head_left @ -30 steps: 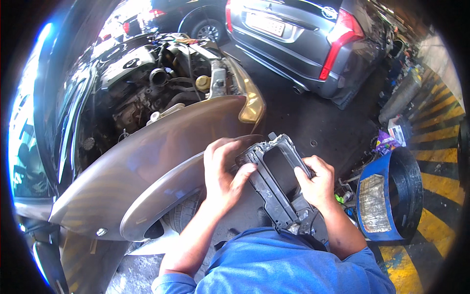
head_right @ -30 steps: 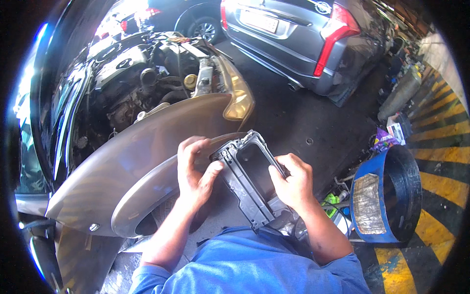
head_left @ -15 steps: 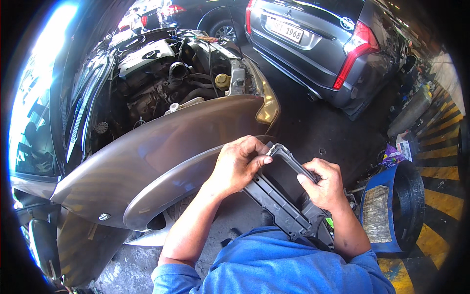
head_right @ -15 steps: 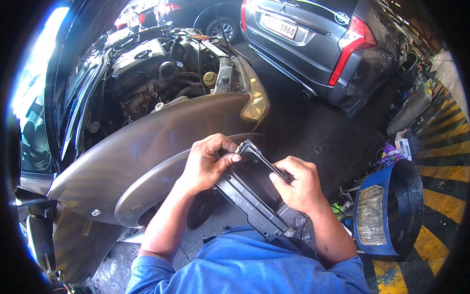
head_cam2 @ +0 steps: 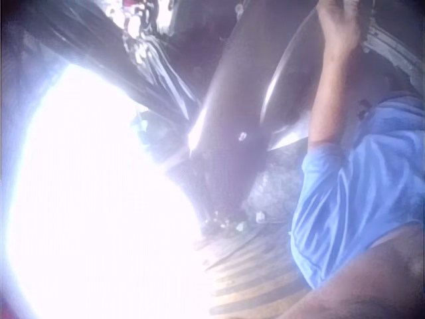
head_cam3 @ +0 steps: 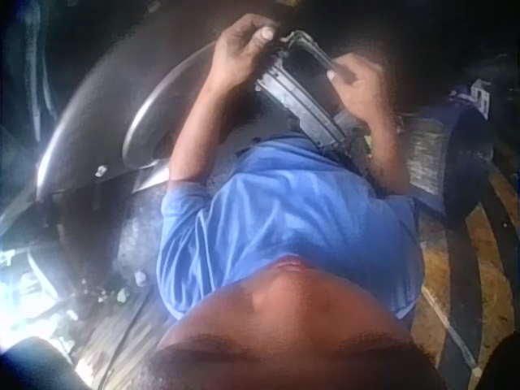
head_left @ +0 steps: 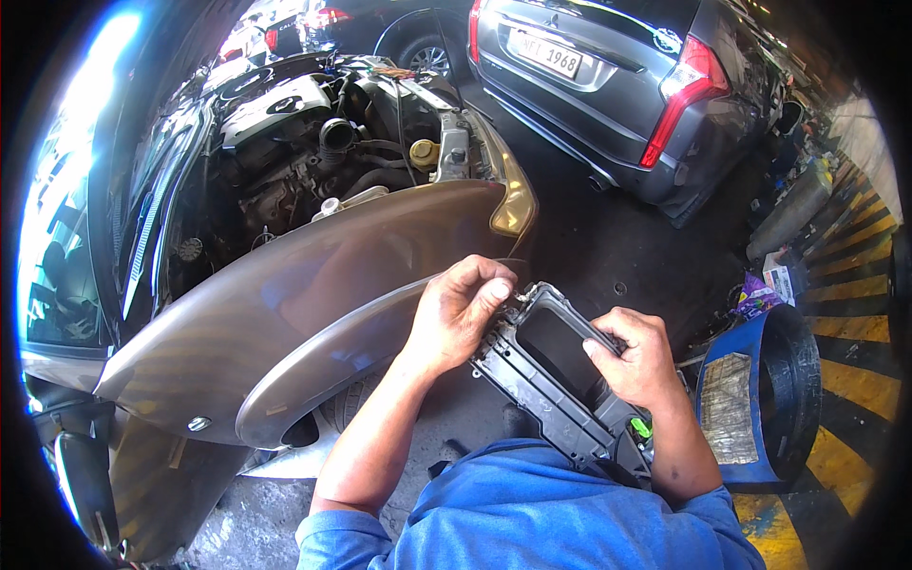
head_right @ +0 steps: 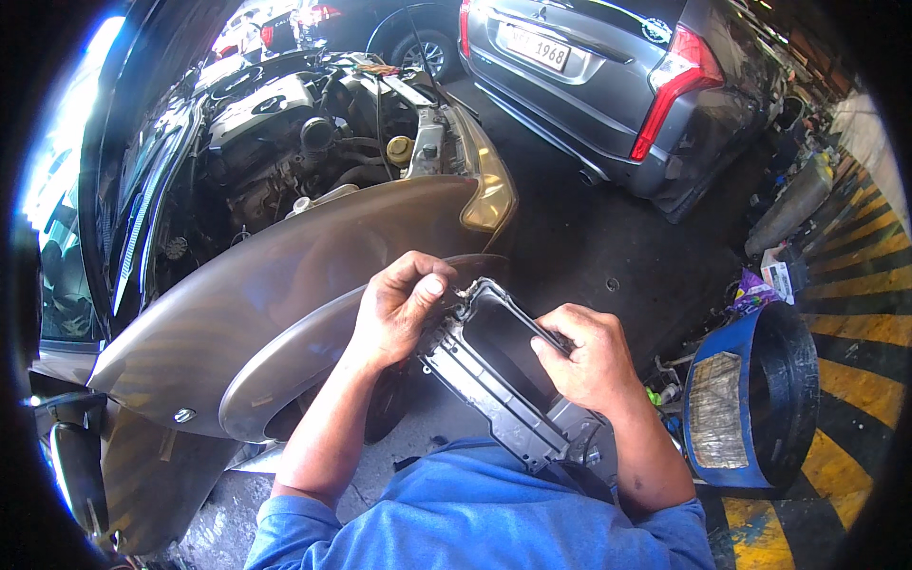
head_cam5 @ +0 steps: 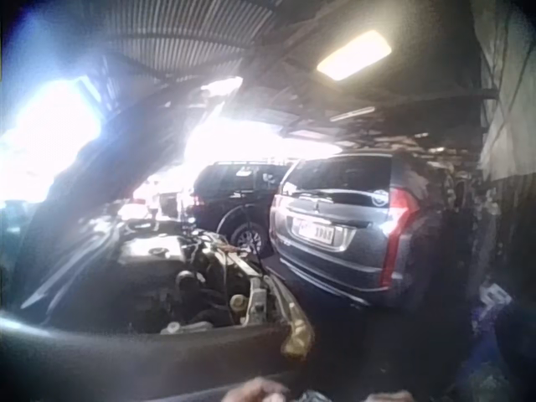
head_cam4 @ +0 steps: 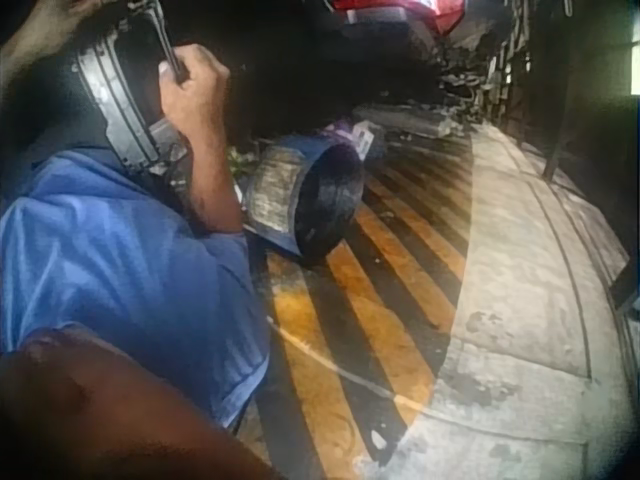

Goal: The person prepares a plastic car ventilation housing by stripping off old material and threading a wire through it, receives and handles an evaporator core, and then works on a blower assembly on the ground using a screwdriver.

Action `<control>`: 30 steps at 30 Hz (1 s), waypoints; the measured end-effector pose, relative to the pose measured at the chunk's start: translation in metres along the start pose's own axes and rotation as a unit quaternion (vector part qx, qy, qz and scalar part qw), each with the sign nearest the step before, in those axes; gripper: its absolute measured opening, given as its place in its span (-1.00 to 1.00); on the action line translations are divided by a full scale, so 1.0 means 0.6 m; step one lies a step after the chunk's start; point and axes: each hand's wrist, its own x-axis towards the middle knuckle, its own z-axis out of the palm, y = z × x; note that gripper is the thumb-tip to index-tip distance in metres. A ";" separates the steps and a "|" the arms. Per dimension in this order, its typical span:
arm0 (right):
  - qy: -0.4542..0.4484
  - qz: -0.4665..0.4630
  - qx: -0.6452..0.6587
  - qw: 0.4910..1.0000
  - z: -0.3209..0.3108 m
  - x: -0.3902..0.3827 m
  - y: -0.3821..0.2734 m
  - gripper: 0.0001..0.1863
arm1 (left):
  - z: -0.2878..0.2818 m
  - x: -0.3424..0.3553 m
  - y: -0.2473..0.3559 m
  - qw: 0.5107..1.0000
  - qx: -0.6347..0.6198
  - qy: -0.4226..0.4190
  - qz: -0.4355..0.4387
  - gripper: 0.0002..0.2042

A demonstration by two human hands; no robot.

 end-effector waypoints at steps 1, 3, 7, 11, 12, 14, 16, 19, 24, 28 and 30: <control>-0.002 -0.005 0.000 1.000 -0.001 0.000 -0.002 -0.91 | 0.005 0.000 0.009 0.999 -0.027 -0.003 -0.022 -0.73; -0.001 -0.004 -0.004 1.000 -0.002 0.001 -0.004 -0.91 | 0.016 -0.001 0.017 1.000 -0.014 -0.023 -0.004 -0.69; -0.004 -0.006 -0.031 0.999 -0.001 0.003 -0.005 -0.91 | 0.019 0.003 0.025 0.990 0.138 -0.013 0.022 -0.75; -0.008 -0.025 -0.053 0.998 -0.004 0.005 -0.005 -0.89 | 0.021 0.007 0.025 0.990 0.139 0.001 0.038 -0.81; 0.000 -0.046 -0.068 0.997 -0.004 0.006 -0.005 -0.86 | 0.022 0.006 0.023 0.994 0.108 0.007 0.026 -0.81; 0.006 -0.067 -0.081 0.994 -0.005 0.008 -0.007 -0.84 | 0.027 0.005 0.020 0.997 0.078 0.013 0.013 -0.81; 0.004 -0.098 -0.135 0.986 -0.008 0.014 -0.012 -0.82 | 0.034 0.004 0.013 0.997 0.042 0.063 0.032 -0.85; -0.064 -0.111 -0.196 0.972 -0.014 0.017 -0.020 -0.83 | 0.032 0.001 0.020 0.991 -0.040 0.122 0.023 -0.87; -0.013 -0.017 -0.112 0.993 -0.017 0.008 0.035 -0.88 | -0.020 -0.021 0.016 0.979 -0.096 0.178 0.012 -0.85; 0.042 0.044 -0.072 0.996 -0.048 0.002 0.042 -0.88 | -0.039 -0.097 -0.066 0.990 0.059 0.126 -0.007 -0.77; 0.051 0.037 -0.064 0.996 -0.053 0.002 0.044 -0.87 | -0.044 -0.136 -0.120 0.977 0.203 0.043 -0.053 -0.69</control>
